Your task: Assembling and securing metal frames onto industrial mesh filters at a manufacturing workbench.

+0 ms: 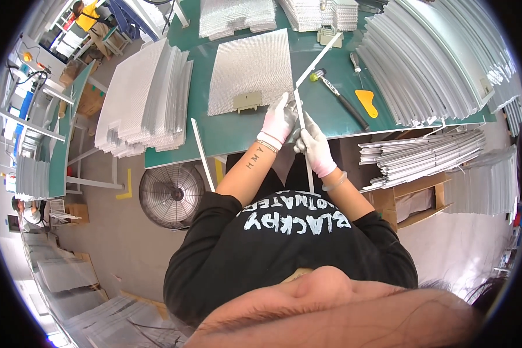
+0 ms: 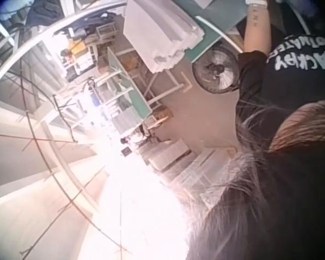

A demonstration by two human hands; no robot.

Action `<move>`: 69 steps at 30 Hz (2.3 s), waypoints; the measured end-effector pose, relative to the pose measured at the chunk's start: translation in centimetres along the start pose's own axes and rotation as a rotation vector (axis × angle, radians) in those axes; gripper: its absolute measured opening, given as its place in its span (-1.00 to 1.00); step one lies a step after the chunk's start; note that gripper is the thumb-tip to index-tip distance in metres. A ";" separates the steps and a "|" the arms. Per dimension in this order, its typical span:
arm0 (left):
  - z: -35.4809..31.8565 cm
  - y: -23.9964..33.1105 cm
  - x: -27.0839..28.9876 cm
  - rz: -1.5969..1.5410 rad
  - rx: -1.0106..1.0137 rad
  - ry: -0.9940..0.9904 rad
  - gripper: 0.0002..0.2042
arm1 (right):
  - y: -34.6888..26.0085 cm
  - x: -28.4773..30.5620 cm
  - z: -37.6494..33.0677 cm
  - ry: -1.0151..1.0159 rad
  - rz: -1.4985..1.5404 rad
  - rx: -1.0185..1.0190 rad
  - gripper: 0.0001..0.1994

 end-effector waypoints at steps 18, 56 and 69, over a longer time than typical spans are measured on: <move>-8.1 4.0 -2.9 -0.171 0.108 -0.069 -0.68 | -1.6 1.1 11.5 -0.204 -0.674 -0.180 -0.74; -14.9 32.9 10.0 0.144 -0.588 0.340 -0.69 | -23.3 -12.3 8.9 -0.172 -0.493 0.713 -0.85; -6.2 30.8 11.3 0.007 -0.476 0.203 -0.83 | -23.4 -11.4 11.9 -0.038 -0.423 0.753 -0.92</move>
Point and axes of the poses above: each hand's wrist, its own z-axis towards the middle knuckle, its own x-axis out of the back of the hand, y = z × x, the point moved 10 cm from there along z, towards the middle knuckle, and after that the axes turned 15 degrees about x, right-handed, at the moved point
